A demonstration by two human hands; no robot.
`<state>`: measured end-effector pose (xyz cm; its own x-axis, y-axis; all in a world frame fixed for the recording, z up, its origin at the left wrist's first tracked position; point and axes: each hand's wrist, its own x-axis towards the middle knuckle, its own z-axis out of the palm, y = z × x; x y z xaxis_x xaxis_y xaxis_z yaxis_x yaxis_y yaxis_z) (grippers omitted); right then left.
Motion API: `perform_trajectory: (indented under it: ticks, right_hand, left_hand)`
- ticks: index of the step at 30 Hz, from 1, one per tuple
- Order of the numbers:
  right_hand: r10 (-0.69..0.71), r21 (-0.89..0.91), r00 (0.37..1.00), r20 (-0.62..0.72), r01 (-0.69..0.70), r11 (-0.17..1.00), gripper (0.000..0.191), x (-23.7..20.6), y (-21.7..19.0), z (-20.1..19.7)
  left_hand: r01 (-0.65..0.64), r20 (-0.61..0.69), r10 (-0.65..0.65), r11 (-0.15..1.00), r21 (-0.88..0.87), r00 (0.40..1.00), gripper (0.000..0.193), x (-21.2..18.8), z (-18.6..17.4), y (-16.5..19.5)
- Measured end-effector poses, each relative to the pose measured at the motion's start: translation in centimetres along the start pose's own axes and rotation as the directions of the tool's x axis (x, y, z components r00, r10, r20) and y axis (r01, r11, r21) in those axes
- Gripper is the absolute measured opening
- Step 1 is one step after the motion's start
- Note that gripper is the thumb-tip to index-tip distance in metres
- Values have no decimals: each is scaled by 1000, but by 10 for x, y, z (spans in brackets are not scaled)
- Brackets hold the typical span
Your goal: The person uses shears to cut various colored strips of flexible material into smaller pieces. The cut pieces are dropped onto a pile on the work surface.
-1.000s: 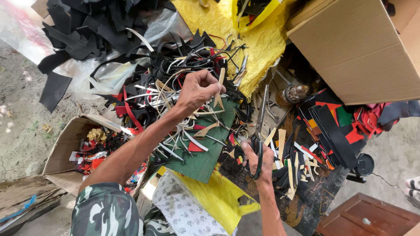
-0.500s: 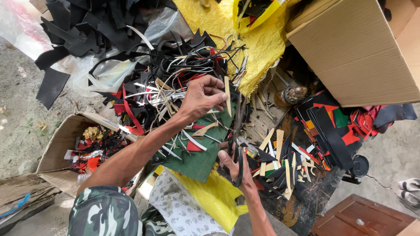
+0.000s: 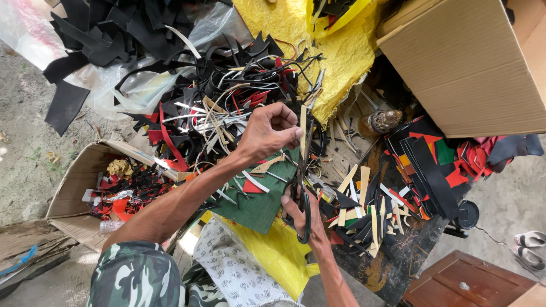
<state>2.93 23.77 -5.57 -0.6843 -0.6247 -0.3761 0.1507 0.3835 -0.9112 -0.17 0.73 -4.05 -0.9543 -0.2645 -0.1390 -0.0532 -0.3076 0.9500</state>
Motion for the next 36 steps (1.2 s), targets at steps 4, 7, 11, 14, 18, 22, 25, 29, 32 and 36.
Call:
perform_trajectory:
  ticks: [4, 7, 11, 14, 18, 22, 25, 29, 32, 36]
  right_hand:
    - [-1, 52, 1000, -23, 2, 999, 21, -2, 7, -1]
    - [46, 28, 997, -69, -44, 999, 18, -3, 10, 0]
    - [142, -1, 980, -142, -144, 990, 31, -3, 11, 4]
    - [114, -1, 987, -114, -115, 993, 30, -4, 11, 3]
    - [-43, 44, 998, -53, 46, 998, 33, -6, 12, 3]
    - [135, 53, 971, -198, -127, 991, 41, -3, 9, 3]
    - [61, 64, 923, -381, -40, 997, 41, 0, -6, -30]
    - [-127, 127, 853, -507, 220, 967, 24, -21, -37, -79]
    - [-141, 194, 840, -524, 279, 941, 33, -31, -50, -82]
    - [-110, 136, 843, -526, 211, 968, 28, -32, -48, -75]
  left_hand:
    - [3, 9, -3, 1000, 12, 1000, 17, -2, 1, 0]
    - [16, 13, -16, 1000, 19, 1000, 16, -3, 2, 0]
    - [-9, 14, 9, 999, 40, 1000, 17, -2, 3, -2]
    - [-4, 13, 3, 999, 49, 1000, 17, -3, 3, -1]
    - [25, 11, -26, 998, 56, 1000, 16, -4, 4, 1]
    - [27, 78, -28, 1000, 16, 997, 18, -3, 2, -3]
    - [-94, 7, 93, 992, 88, 996, 14, -7, -6, -12]
    - [45, 164, -79, 979, 199, 983, 7, -24, 42, -40]
    - [107, 317, -164, 976, 189, 934, 15, -36, 86, -57]
    - [-262, 322, 152, 905, 334, 934, 17, -17, 74, -56]
